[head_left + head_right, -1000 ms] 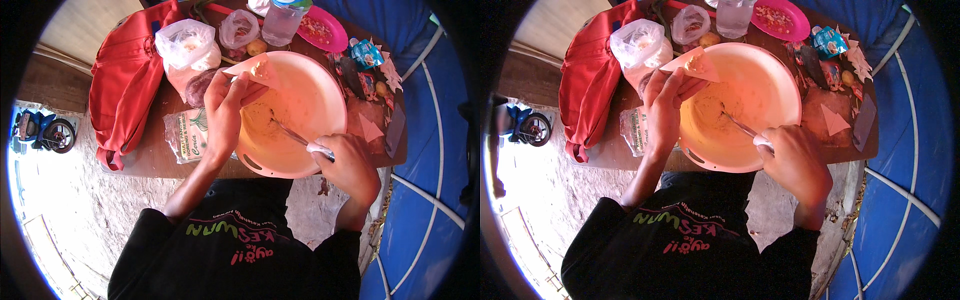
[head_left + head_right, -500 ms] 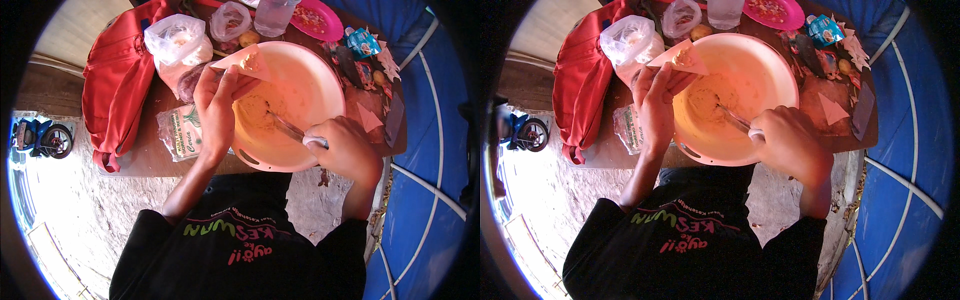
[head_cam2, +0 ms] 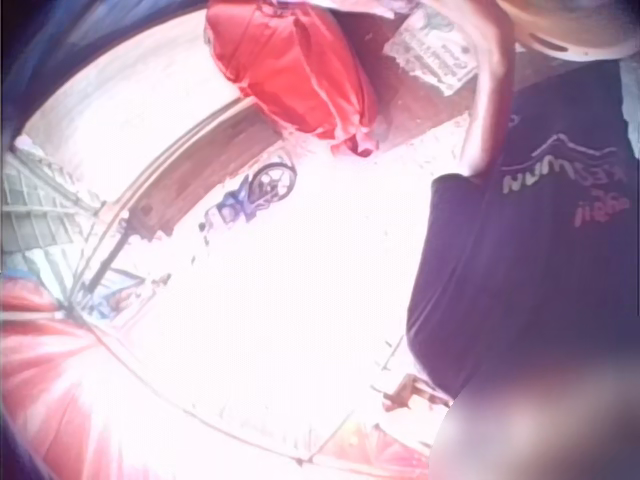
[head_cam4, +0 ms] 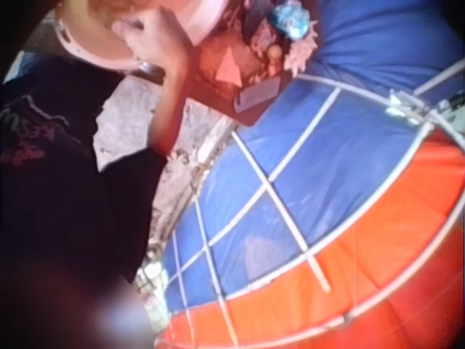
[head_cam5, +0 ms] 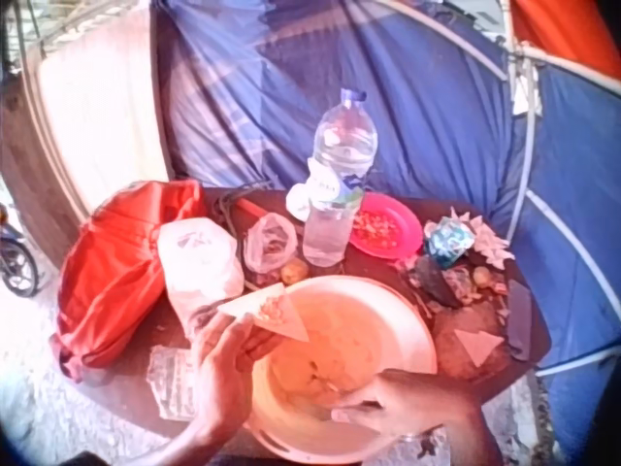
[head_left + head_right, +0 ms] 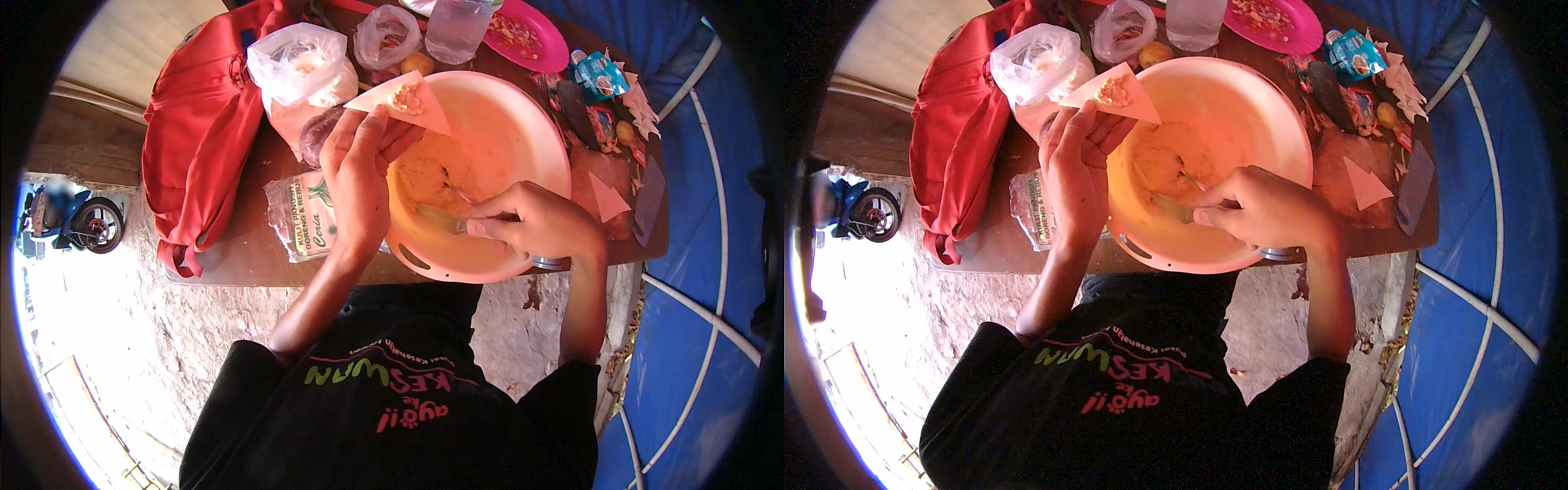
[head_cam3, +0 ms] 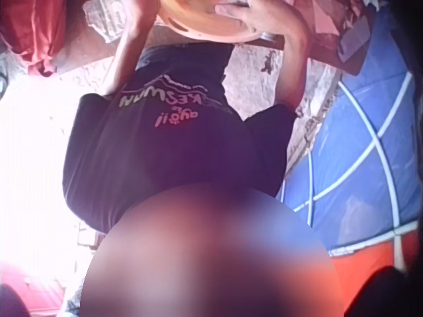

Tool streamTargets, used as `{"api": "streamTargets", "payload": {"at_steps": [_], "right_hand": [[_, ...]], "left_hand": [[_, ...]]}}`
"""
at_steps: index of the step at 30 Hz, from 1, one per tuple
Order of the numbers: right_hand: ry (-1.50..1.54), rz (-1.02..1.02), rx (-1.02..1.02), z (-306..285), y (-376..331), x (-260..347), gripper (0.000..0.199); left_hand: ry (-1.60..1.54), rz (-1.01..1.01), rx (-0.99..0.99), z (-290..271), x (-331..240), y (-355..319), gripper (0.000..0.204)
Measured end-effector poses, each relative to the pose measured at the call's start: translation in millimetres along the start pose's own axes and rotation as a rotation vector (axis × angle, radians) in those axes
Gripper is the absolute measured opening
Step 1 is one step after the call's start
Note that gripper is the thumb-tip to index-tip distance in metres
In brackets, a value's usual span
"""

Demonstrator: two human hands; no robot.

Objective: The person fills triangular wrappers with a mixture from a pink bowl using a knife, then folds and places them on a wooden table. The person repeats this process multiple times, handling the wrappers and knife throughout.

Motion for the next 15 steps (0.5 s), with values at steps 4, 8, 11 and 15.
{"api": "streamTargets", "payload": {"at_steps": [4, 8, 11, 15], "right_hand": [[0.234, 0.041, 0.035, 6, 5, -11, 0.032], [0.442, 0.056, 0.033, 0, -5, -20, 0.035], [0.497, -0.015, -0.084, -17, -22, -15, 0.036], [0.523, -0.110, -0.415, -42, -52, -5, 0.029]], "left_hand": [[-0.028, 0.014, -0.009, -4, 0, 1, 0.026], [-0.117, -0.043, -0.051, -11, 4, 4, 0.029], [-0.182, -0.105, -0.037, -15, 0, 10, 0.031], [-0.127, -0.157, 0.028, -10, -6, 2, 0.035]]}}
Point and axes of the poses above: each hand's wrist, its own y-axis towards the middle knuckle, its own z-axis out of the palm, x = y × z, the point moved 9 cm from there along y, towards the middle knuckle, and after that the axes turned 2 degrees about -x, right-handed, at the moved point
